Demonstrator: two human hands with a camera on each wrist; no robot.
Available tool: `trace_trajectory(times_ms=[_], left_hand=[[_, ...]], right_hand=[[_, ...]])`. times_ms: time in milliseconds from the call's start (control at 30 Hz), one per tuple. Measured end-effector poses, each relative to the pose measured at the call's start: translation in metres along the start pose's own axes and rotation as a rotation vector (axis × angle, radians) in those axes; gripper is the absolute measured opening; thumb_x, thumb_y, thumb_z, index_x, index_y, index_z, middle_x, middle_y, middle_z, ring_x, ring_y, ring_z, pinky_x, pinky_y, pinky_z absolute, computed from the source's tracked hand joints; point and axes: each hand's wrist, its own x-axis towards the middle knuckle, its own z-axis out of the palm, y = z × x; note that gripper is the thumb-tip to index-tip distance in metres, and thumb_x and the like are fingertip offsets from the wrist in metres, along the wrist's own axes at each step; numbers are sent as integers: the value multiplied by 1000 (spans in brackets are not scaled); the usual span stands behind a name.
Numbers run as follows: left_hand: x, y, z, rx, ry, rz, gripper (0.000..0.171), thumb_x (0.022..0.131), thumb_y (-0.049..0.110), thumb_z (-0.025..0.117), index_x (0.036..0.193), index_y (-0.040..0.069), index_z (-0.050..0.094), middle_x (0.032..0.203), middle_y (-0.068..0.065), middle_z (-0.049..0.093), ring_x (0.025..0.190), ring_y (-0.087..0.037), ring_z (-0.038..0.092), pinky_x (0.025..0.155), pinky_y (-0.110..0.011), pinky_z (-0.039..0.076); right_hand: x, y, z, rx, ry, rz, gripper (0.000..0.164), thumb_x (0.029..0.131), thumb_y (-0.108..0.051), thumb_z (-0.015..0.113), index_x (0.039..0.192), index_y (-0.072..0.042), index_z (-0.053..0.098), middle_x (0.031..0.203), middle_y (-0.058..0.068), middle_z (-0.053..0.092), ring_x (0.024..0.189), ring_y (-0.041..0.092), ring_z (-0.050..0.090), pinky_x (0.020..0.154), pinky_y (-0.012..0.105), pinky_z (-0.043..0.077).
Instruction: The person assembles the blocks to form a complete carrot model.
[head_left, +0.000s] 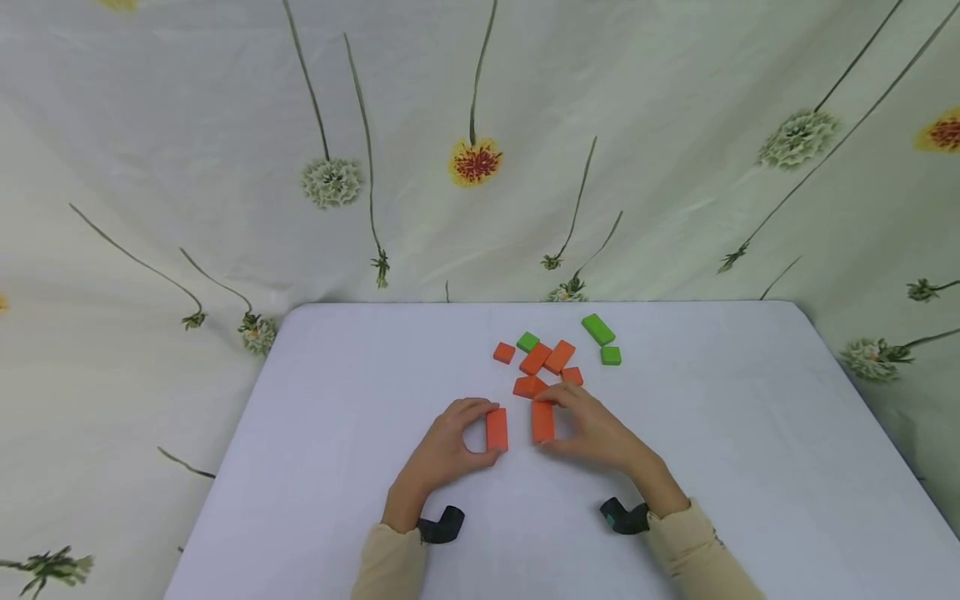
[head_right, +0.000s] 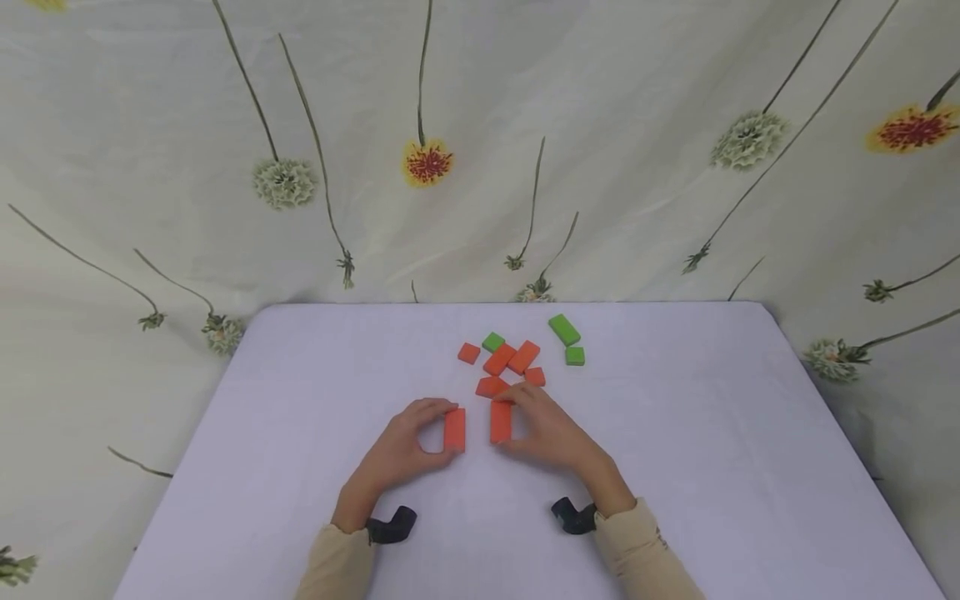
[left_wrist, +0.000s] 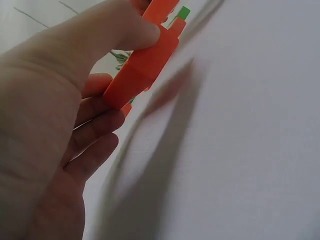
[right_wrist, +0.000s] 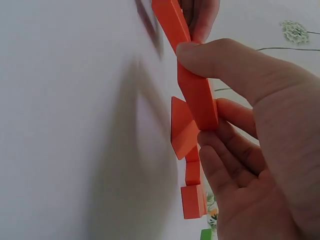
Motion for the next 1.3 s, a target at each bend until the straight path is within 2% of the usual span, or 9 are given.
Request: trace_trajectory(times_ms=[133, 267, 400, 667, 1033, 1300], left_hand=[[1, -3, 5, -16, -8, -25, 57, 83, 19, 86, 135, 11, 65, 136, -6, 64, 130, -26, 58, 107, -44, 53], [5, -4, 10, -29, 19, -38, 57, 83, 18, 87, 136, 10, 65, 137, -7, 65, 131, -27, 58, 110, -45, 51], [7, -5, 14, -35, 55, -54, 58, 83, 17, 86, 136, 9, 65, 137, -8, 66, 131, -28, 59, 109, -45, 52], [7, -3, 17, -30, 77, -98, 59, 85, 17, 85, 139, 8, 63, 137, -10, 65, 131, -30, 58, 107, -47, 53], [4, -3, 20, -14, 68, -87, 62, 85, 18, 84, 142, 6, 61, 138, -9, 65, 131, -30, 57, 108, -46, 53], [4, -3, 19, 7, 72, -79, 63, 85, 18, 85, 142, 6, 61, 140, -10, 64, 132, -30, 56, 109, -46, 52]], right_hand=[[2, -2, 7, 11, -6, -4, 57, 85, -24, 86, 136, -19, 62, 132, -3, 61, 124, 18, 57, 105, 46, 54], [6, -6, 13, 2, 2, -1, 60, 85, -25, 86, 139, -17, 62, 135, 0, 61, 126, 20, 57, 106, 46, 54], [12, -10, 19, -15, 11, 5, 61, 84, -23, 87, 139, -12, 62, 138, 4, 62, 128, 25, 58, 107, 48, 53], [17, -11, 30, -48, 34, 42, 62, 84, -19, 87, 140, -9, 62, 141, 7, 61, 131, 27, 58, 109, 48, 51], [12, 2, 45, 29, 93, 54, 61, 84, -18, 86, 140, -14, 62, 143, 4, 60, 135, 26, 55, 111, 46, 50], [14, 4, 48, 40, 107, 66, 61, 85, -20, 86, 141, -15, 63, 144, 3, 60, 137, 25, 54, 112, 46, 49]])
